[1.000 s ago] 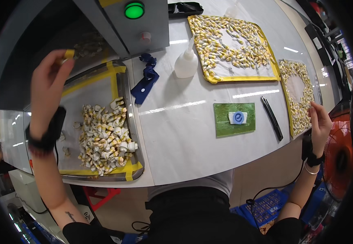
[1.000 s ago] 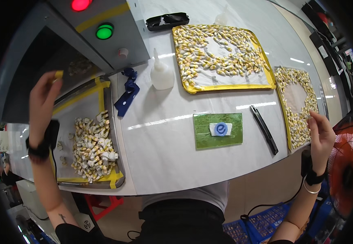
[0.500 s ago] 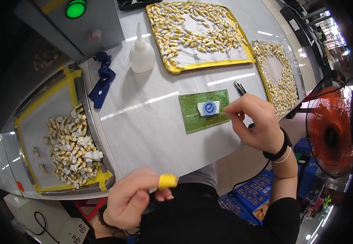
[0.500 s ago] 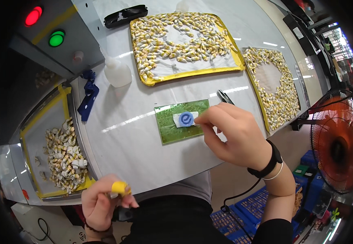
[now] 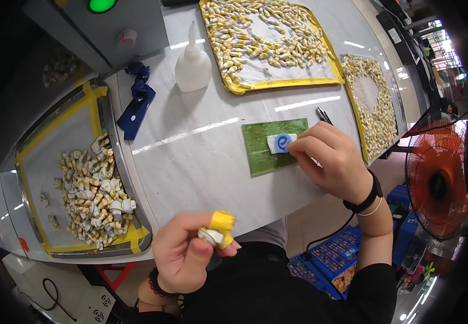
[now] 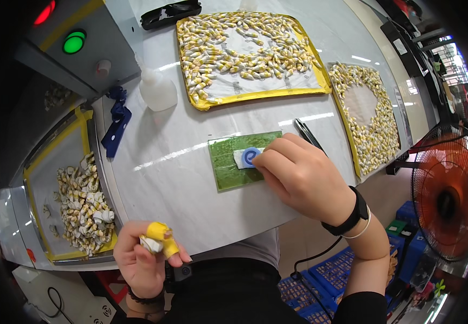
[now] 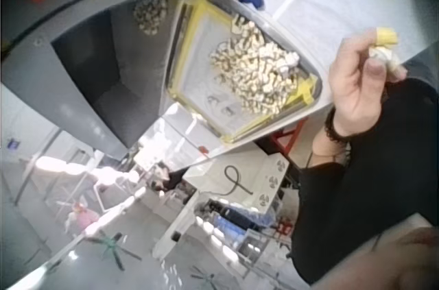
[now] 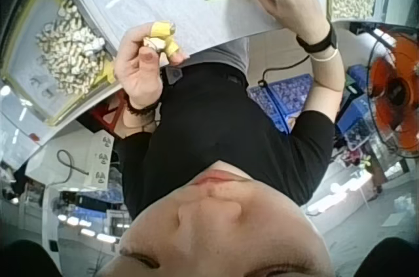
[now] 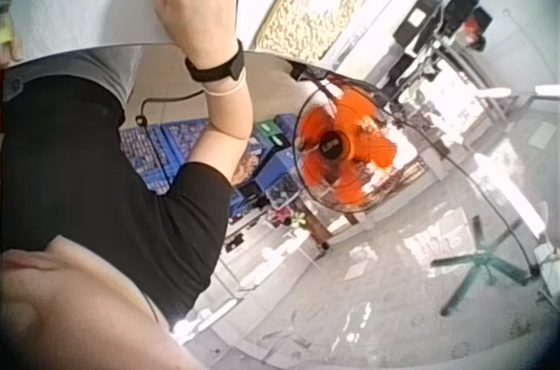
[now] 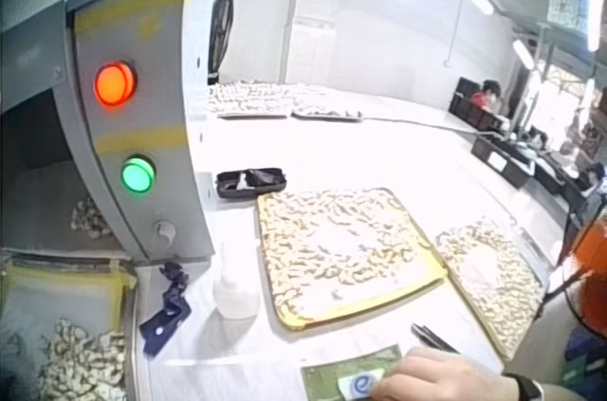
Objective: The person assembles small white and yellow components by hand, repeatedly picking up parts from a tray and joining them together. The person places the finished units into a yellow bin on the left side of the table.
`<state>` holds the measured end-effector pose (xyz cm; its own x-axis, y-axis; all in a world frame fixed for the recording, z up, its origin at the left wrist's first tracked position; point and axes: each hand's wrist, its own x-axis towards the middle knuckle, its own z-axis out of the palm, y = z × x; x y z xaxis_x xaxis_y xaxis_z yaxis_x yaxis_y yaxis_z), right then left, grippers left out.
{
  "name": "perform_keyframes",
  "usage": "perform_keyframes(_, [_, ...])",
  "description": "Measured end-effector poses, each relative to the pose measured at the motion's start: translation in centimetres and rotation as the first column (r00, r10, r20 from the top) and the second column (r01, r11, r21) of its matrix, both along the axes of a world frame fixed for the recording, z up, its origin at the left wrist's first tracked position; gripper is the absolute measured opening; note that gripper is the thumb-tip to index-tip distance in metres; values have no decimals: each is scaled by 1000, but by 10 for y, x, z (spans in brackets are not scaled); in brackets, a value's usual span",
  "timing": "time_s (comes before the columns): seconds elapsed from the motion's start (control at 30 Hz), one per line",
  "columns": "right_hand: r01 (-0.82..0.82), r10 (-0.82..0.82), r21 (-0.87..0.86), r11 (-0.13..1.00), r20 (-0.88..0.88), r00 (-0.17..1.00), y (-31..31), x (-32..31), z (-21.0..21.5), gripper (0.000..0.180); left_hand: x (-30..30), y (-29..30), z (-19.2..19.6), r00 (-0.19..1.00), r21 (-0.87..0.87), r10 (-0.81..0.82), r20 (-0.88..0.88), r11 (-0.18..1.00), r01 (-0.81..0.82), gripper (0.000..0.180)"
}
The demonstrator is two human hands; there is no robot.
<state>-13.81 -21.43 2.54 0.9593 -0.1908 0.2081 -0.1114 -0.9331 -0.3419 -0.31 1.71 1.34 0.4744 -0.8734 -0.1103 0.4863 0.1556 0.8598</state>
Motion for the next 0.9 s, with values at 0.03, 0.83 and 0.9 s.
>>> perform_keyframes(0.03, [5, -5, 9, 1000, 1, 1000, 2, 0, -1, 17, 0, -1, 0, 999, 15, -14, -35, 1000, 14, 34])
perform_keyframes(0.83, [-366, 198, 308, 878, 462, 864, 41, 26, 26, 23, 6, -20, -19, 658, -207, -426, -621, 899, 386, 40])
perform_keyframes(0.9, [-383, 234, 233, 894, 486, 842, 41, 30, 25, 22, 7, -20, -19, 617, -222, -451, -644, 883, 414, 39])
